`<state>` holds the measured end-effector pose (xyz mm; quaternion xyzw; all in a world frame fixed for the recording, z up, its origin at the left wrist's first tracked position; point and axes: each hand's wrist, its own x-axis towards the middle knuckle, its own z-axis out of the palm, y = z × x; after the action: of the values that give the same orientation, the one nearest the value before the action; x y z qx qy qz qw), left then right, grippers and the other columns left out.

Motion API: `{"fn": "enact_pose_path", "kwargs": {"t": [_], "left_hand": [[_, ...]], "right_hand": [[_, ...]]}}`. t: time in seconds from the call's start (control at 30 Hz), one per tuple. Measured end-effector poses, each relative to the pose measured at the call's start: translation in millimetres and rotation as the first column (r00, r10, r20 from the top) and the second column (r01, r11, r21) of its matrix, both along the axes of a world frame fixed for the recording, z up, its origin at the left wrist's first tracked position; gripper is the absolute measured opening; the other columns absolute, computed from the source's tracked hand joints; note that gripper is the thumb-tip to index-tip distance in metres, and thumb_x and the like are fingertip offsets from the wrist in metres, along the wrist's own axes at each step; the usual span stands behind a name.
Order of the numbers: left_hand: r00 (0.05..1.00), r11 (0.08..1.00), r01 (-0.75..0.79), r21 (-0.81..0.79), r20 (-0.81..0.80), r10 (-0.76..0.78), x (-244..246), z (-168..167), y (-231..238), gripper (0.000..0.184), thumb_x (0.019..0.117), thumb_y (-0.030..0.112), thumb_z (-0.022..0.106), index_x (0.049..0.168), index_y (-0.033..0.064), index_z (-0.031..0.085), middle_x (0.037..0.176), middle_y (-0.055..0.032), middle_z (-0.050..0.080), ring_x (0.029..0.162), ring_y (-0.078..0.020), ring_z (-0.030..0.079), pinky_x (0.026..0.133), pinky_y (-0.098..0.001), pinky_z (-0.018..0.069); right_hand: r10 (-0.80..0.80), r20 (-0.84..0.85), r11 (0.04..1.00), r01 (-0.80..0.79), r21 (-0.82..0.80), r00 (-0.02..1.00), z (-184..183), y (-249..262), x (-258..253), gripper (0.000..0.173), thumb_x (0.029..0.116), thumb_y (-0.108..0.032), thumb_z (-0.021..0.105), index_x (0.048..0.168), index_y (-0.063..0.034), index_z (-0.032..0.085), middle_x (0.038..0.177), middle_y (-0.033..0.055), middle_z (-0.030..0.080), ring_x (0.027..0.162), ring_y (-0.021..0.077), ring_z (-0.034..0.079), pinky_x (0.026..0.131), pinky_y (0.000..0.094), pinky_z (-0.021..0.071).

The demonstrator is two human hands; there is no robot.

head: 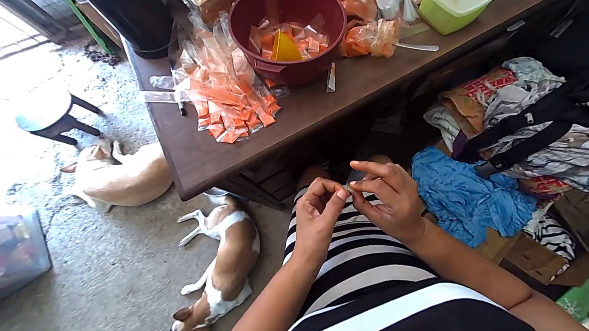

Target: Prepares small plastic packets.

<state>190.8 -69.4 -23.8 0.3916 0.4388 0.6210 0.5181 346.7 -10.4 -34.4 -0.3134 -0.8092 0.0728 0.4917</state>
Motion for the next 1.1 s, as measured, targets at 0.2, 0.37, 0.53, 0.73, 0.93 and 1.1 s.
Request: {"fn": "enact_pose_path", "kwargs": {"t": [0.2, 0.37, 0.53, 0.73, 0.93, 1.1], "left_hand": [[1.0, 1.0, -0.002, -0.028, 0.03, 0.003, 3, 3, 2, 0.009, 0.0965, 0.013, 0.063, 0.09, 0.0101, 0.068, 0.085, 0.0059, 0.065, 0.079, -0.0025, 0.062, 0.075, -0.0212, 0.0526], [0.999, 0.998, -0.027, -0.062, 0.02, 0.028, 5, 5, 4, 0.006, 0.0934, 0.006, 0.065, 0.09, 0.0065, 0.07, 0.086, 0.0027, 0.066, 0.078, -0.0041, 0.063, 0.074, -0.0217, 0.0542], [0.999, 0.996, -0.037, -0.087, 0.021, 0.039, 5, 4, 5, 0.006, 0.0917, 0.003, 0.066, 0.088, 0.0058, 0.07, 0.086, 0.0018, 0.066, 0.078, -0.0039, 0.063, 0.073, -0.0207, 0.0542], [0.999, 0.997, -0.031, -0.073, 0.009, 0.032, 5, 4, 6, 0.008, 0.092, 0.002, 0.064, 0.087, 0.0067, 0.069, 0.088, 0.0017, 0.065, 0.08, -0.005, 0.063, 0.076, -0.0221, 0.0546], [0.988, 0.996, -0.085, 0.003, -0.128, 0.085, 6, 1, 6, 0.005, 0.09, 0.005, 0.064, 0.087, 0.0062, 0.068, 0.089, 0.002, 0.064, 0.083, -0.0049, 0.063, 0.077, -0.0218, 0.0551], [0.973, 0.995, -0.082, 0.065, -0.211, 0.094, 8, -5, 6, 0.004, 0.0888, 0.007, 0.065, 0.086, 0.006, 0.068, 0.087, 0.0022, 0.063, 0.084, -0.0051, 0.062, 0.078, -0.0222, 0.0546]], "right_hand": [[-0.017, 0.025, 1.0, 0.016, 0.025, 1.0, 0, 1, 0, 0.008, 0.0933, -0.016, 0.071, 0.094, -0.009, 0.074, 0.113, 0.0093, 0.074, 0.081, 0.0137, 0.064, 0.071, 0.0279, 0.0465], [-0.027, 0.045, 0.999, 0.026, 0.039, 0.999, 0, 2, 0, 0.009, 0.0945, -0.018, 0.07, 0.094, -0.0094, 0.074, 0.112, 0.0086, 0.075, 0.081, 0.0148, 0.064, 0.071, 0.0292, 0.0461], [-0.028, 0.049, 0.999, 0.026, 0.034, 0.998, -1, 4, 0, 0.009, 0.0942, -0.017, 0.07, 0.093, -0.0096, 0.075, 0.112, 0.0079, 0.075, 0.081, 0.0145, 0.064, 0.072, 0.0291, 0.0463], [0.007, 0.047, 0.999, -0.004, -0.045, 0.999, -1, 4, 1, 0.008, 0.0922, -0.017, 0.071, 0.094, -0.0109, 0.076, 0.116, 0.0081, 0.074, 0.081, 0.0135, 0.065, 0.071, 0.0291, 0.0477], [0.194, -0.195, 0.833, -0.266, -0.485, 0.962, 15, 1, 12, 0.022, 0.0921, -0.019, 0.061, 0.1, -0.0029, 0.073, 0.134, 0.0152, 0.064, 0.107, 0.0066, 0.064, 0.083, 0.0194, 0.0517], [0.139, -0.274, 0.605, -0.301, -0.737, 0.951, 21, 0, 11, 0.022, 0.0944, -0.028, 0.066, 0.089, -0.0077, 0.072, 0.132, 0.0075, 0.065, 0.095, 0.0003, 0.061, 0.074, 0.0162, 0.0486]]}}
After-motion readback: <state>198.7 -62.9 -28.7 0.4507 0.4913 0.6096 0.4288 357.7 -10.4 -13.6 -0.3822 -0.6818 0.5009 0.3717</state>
